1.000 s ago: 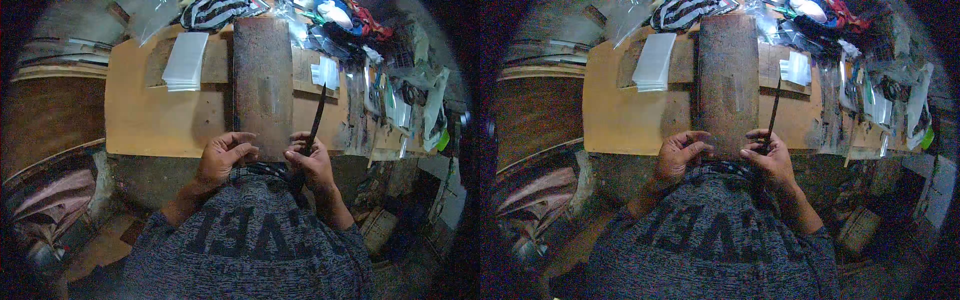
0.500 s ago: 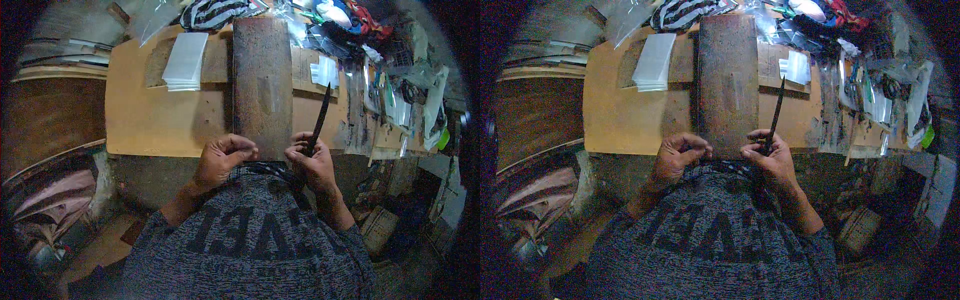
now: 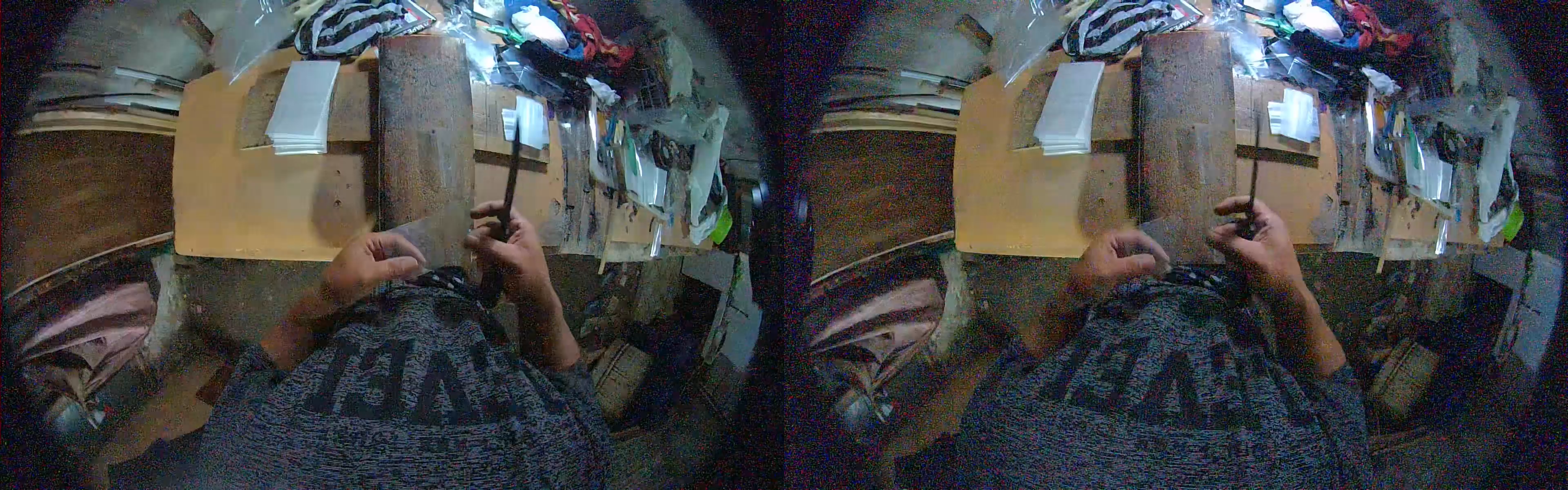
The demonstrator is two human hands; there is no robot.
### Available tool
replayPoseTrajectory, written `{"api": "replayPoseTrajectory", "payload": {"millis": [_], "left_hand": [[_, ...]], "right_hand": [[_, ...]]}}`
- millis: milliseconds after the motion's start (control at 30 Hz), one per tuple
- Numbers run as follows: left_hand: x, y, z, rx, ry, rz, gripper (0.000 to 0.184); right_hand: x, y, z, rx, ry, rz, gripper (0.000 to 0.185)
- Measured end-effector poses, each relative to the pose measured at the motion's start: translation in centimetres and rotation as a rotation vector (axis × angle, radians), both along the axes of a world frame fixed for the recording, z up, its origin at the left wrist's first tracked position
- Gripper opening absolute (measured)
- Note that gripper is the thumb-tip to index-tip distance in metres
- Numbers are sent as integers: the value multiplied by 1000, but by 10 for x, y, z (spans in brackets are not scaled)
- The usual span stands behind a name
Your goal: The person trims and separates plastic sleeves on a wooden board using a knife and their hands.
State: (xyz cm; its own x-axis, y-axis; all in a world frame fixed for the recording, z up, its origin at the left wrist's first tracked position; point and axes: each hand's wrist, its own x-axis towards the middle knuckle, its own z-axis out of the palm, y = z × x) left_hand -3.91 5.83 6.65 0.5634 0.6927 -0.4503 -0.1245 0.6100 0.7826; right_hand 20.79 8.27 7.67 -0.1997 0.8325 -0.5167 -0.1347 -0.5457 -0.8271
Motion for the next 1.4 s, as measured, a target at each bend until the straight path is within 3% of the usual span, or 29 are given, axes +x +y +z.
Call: {"api": "replayPoseTrajectory", "payload": {"millis": [100, 167, 267, 400, 500, 567, 600, 667, 800, 867, 967, 1100, 1167, 1400], "left_hand": [[1, 8, 11, 150, 161, -40, 10], [10, 9, 15, -4, 225, 71, 14], [20, 8, 16, -48, 140, 286, 13], [23, -1, 12, -43, 74, 316, 12], [18, -6, 0, 97, 186, 157, 12], [17, -5, 3, 82, 167, 205, 12], [17, -4, 5, 82, 167, 203, 12], [14, 2, 6, 13, 52, 322, 12], [18, 5, -7, 93, 122, 316, 10], [27, 5, 5, 52, 55, 575, 9], [27, -1, -4, 174, 109, 702, 8], [13, -14, -8, 21, 78, 604, 9], [8, -17, -9, -6, 81, 442, 11], [15, -9, -1, 7, 139, 489, 14]], "right_hand": [[-4, 8, 8, 59, 30, 166, 38], [-14, 9, 12, -59, 98, 62, 40], [-29, 6, 12, 11, 144, -51, 44], [-35, -1, -1, 48, 126, -22, 48], [-32, 0, -1, -80, 173, -35, 50], [-27, 4, -6, 69, 69, 131, 49], [-26, 5, -3, 70, 69, 128, 49], [-25, 7, 6, 86, 31, 360, 51], [-41, 2, -1, 150, 46, 338, 54], [-47, -6, -2, 208, 106, 266, 58], [-40, -10, -5, 67, 76, 214, 59], [-20, -7, -3, -1, 30, 25, 55], [-16, -7, -1, 2, 24, 10, 55], [-12, -16, -10, 90, 17, 57, 54]]}}
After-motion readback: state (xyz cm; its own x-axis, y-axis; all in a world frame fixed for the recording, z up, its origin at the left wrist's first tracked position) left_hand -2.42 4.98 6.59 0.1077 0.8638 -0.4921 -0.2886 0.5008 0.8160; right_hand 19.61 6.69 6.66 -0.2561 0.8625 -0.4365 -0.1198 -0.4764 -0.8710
